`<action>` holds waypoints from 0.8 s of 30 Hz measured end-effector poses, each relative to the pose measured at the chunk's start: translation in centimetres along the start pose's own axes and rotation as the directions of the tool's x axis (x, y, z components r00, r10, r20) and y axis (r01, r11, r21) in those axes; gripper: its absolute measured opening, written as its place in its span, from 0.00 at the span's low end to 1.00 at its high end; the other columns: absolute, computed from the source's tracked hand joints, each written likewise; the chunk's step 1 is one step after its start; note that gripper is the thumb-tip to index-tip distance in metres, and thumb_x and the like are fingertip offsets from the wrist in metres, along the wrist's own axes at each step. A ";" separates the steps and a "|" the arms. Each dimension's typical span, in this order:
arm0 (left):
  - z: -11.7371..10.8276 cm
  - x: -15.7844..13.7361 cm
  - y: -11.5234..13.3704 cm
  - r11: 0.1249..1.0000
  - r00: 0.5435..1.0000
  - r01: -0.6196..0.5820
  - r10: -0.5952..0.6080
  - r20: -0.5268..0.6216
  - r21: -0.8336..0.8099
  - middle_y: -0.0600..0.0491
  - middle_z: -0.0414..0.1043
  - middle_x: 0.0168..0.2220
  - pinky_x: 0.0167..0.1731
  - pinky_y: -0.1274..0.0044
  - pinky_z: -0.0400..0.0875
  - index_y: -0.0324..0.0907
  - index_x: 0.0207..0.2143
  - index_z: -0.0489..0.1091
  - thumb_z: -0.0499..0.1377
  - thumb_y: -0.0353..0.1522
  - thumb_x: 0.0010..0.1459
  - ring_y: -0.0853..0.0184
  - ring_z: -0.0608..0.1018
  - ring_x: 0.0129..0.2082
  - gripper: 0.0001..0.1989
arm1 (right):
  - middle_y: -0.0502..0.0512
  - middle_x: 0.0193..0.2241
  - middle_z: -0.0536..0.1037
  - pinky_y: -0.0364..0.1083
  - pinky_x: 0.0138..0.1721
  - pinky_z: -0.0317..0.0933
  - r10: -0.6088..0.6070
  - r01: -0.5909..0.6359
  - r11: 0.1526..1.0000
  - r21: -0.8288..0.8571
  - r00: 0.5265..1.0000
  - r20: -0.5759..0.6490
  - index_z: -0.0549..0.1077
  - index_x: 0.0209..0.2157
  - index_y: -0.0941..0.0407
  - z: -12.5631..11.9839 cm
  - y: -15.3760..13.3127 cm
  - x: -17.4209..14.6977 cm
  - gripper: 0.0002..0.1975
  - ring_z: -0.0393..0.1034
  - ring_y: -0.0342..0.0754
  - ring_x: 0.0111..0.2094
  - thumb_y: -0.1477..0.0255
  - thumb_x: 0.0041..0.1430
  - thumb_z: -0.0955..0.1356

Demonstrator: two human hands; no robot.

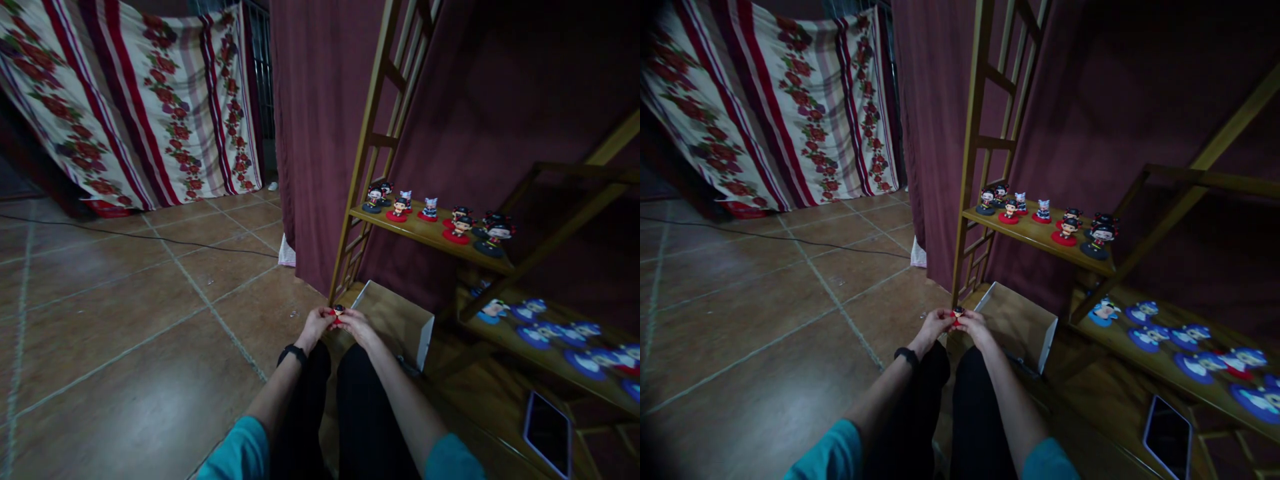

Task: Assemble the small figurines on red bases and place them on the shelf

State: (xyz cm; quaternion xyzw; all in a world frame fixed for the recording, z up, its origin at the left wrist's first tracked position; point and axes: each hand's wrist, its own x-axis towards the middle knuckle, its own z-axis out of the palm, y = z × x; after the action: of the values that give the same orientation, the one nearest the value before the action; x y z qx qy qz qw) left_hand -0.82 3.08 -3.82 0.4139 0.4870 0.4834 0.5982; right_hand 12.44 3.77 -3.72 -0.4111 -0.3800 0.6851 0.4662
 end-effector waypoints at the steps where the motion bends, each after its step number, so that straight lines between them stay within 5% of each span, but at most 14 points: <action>1: 0.0 0.0 0.0 1.000 1.000 -0.001 0.001 0.004 -0.001 0.56 0.70 0.17 0.18 0.83 0.64 0.36 0.29 0.67 0.62 0.30 0.44 0.75 0.71 0.16 0.09 | 0.53 0.23 0.77 0.42 0.28 0.68 0.002 -0.002 1.000 0.002 1.000 -0.004 0.73 0.28 0.61 -0.1 0.0 0.0 0.07 0.71 0.43 0.22 0.79 0.42 0.69; 14: 0.1 0.0 0.1 0.999 0.999 -0.039 0.039 0.011 0.008 0.57 0.68 0.17 0.19 0.83 0.63 0.36 0.29 0.67 0.63 0.31 0.41 0.75 0.69 0.16 0.12 | 0.55 0.30 0.78 0.44 0.33 0.68 0.034 -0.033 0.999 -0.027 0.999 0.036 0.73 0.31 0.60 -0.5 -0.4 -0.3 0.10 0.73 0.45 0.28 0.78 0.42 0.69; 24: 0.1 0.0 -0.5 0.941 0.982 -0.172 0.186 -0.022 0.293 0.58 0.67 0.20 0.21 0.82 0.62 0.39 0.29 0.66 0.60 0.30 0.43 0.73 0.69 0.20 0.08 | 0.54 0.33 0.78 0.40 0.30 0.65 0.095 -0.095 0.995 -0.029 0.995 -0.010 0.73 0.34 0.58 -1.2 0.0 0.2 0.14 0.72 0.42 0.30 0.80 0.41 0.69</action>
State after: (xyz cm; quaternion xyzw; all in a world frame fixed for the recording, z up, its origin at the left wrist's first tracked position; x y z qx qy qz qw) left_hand -0.62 2.97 -4.24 0.5274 0.5274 0.4694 0.4726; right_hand 13.49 4.14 -4.25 -0.4383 -0.3680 0.6991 0.4286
